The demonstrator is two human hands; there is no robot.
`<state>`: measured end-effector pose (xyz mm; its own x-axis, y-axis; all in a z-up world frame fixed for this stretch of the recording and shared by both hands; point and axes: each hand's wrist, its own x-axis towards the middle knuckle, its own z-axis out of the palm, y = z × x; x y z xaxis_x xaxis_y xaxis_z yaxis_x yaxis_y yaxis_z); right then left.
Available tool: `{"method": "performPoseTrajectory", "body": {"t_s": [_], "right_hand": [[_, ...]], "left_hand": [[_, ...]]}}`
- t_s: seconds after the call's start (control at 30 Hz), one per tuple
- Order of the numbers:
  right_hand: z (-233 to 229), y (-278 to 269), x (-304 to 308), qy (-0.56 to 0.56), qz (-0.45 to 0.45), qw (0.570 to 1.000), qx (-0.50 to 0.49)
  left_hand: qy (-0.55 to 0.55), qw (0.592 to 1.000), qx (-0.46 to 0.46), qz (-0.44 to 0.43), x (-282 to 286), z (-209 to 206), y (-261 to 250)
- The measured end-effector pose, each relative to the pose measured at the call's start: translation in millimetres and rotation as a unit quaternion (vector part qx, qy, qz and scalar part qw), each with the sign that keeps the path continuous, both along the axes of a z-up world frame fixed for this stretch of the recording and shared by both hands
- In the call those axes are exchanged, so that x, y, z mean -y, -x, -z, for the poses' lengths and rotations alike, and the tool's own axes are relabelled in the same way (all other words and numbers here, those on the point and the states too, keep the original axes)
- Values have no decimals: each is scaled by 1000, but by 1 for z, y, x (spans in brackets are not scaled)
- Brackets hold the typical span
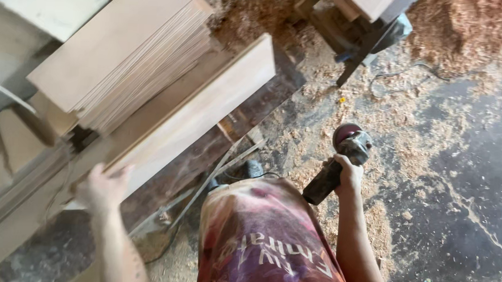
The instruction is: The person sands the surface and edges of a wooden board using a hand-held angle grinder with a sanding disc.
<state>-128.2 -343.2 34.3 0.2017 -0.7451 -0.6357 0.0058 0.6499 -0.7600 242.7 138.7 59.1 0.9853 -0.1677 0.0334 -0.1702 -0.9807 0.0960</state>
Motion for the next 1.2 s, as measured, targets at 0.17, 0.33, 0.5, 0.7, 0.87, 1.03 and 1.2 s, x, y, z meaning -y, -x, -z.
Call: {"method": "performPoseTrajectory", "body": {"t_s": [0.17,0.33,0.5,0.7,0.87,1.03,1.2], "right_hand": [[7,11,15,-8,20,1000,1],[21,22,15,-29,66,997,-2],[18,12,-8,-44,108,993,11],[-1,-20,-37,-31,112,993,-35],[1,-38,-52,-8,83,995,-62],[2,-44,-61,38,6,994,-107],[6,-45,-61,27,-32,994,-98]], "left_hand": [[-37,997,65,8,-41,26,-17],[66,987,-53,-133,-95,43,-19],[143,923,-207,-291,-93,64,-62],[409,794,-301,-335,11,85,-71],[545,660,-391,-338,36,98,-62],[616,536,-452,-360,35,116,-19],[637,486,-486,-350,40,121,11]]}}
